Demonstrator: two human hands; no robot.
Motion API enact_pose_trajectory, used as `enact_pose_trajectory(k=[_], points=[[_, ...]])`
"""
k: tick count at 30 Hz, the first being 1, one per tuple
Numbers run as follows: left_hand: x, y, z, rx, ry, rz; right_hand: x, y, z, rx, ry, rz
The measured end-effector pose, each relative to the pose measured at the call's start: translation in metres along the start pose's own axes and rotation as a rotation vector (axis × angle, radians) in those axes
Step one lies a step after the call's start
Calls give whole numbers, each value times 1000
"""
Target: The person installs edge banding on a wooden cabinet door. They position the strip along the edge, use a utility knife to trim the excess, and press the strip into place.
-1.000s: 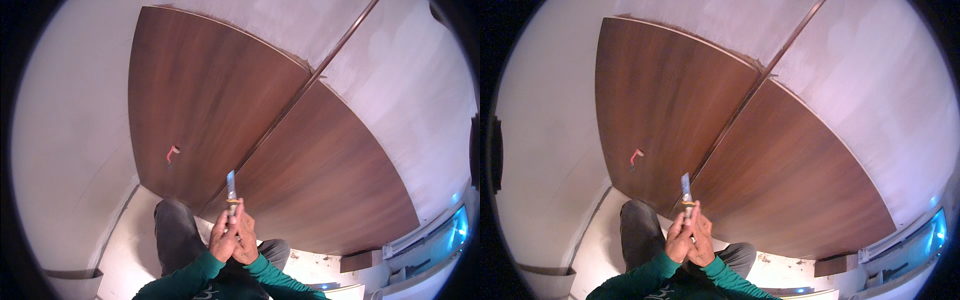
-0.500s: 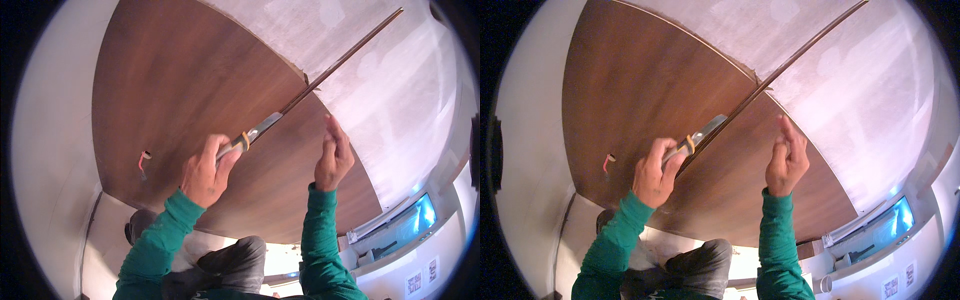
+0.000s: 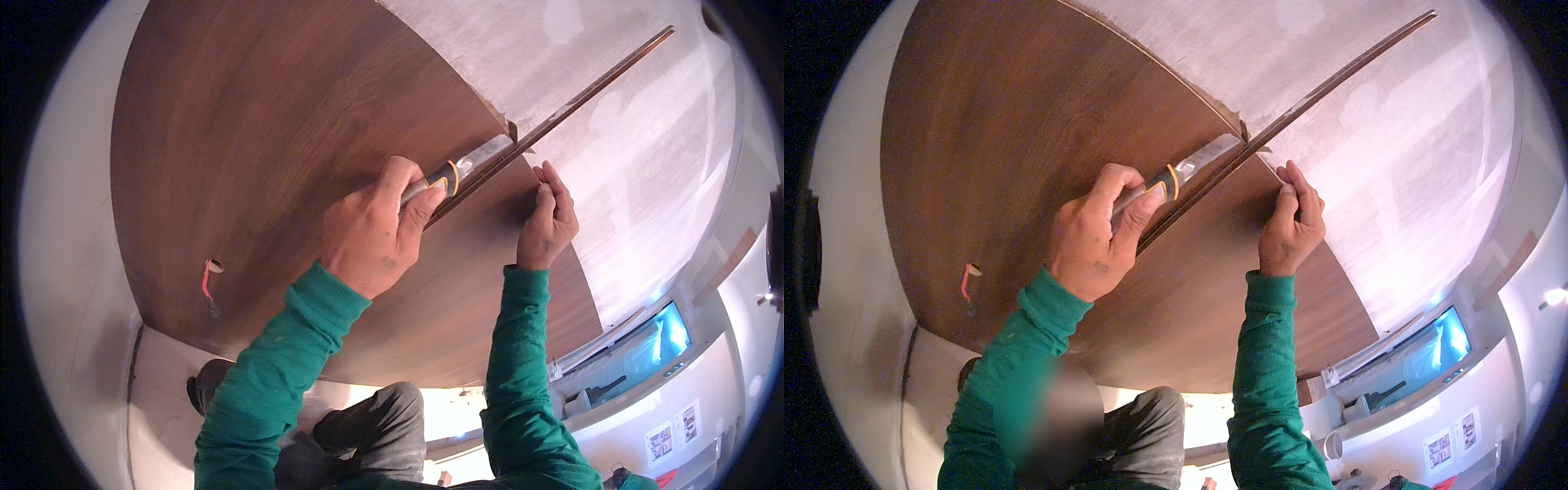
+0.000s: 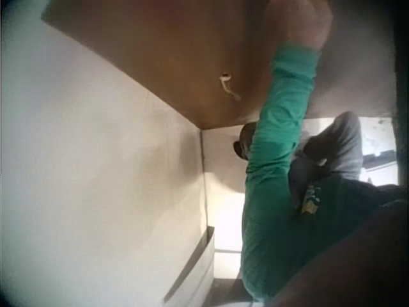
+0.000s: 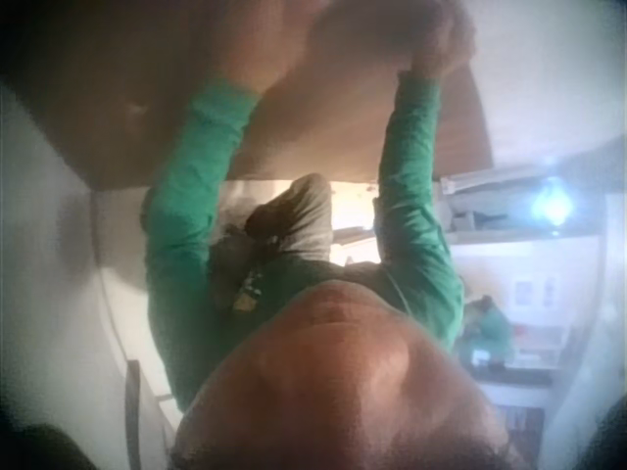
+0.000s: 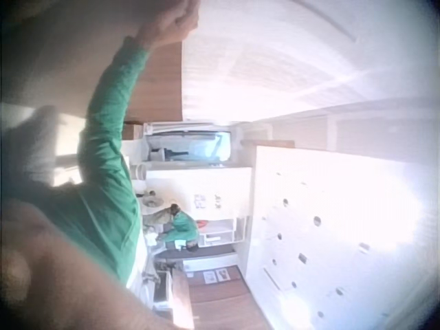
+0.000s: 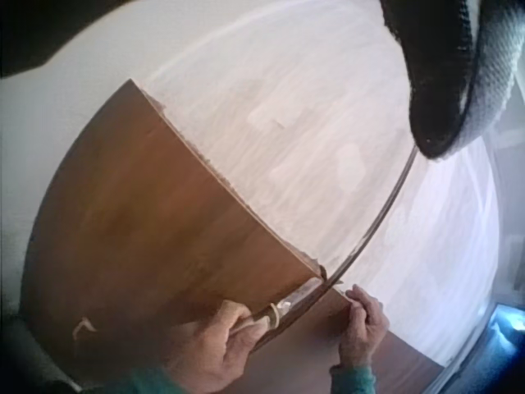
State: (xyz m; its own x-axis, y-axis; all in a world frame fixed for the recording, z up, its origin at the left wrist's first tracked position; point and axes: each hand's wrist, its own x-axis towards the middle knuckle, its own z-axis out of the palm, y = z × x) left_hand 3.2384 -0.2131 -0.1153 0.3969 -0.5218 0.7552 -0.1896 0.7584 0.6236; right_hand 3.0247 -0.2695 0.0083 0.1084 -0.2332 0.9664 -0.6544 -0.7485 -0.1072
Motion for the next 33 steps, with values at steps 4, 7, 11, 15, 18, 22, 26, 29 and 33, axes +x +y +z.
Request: enact_pose_trajectory(k=[4,7,11,15,18,22,26,29,33], points=[[4,-3,7,18,8,44,-1,-2,1,-6,1,-25],[5,-8,10,18,27,27,-1,-3,-2,2,-11,-27],[8,-13,12,-8,34,84,-1,-1,-4,21,-18,-19],[10,-12,13,-8,25,85,-2,-3,-7,-107,78,-150],[12,-12,14,41,26,106,-5,-26,-10,-394,115,-497],[10,-8,14,125,-33,-3,-14,-82,1,-327,-188,-776],[8,-12,11,80,-10,123,-20,-95,33,-251,-428,-874],[9,-10,8,86,14,197,-16,-90,34,-211,-492,-865],[7,-13,8,168,-2,143,-16,-85,33,-171,-514,-835]])
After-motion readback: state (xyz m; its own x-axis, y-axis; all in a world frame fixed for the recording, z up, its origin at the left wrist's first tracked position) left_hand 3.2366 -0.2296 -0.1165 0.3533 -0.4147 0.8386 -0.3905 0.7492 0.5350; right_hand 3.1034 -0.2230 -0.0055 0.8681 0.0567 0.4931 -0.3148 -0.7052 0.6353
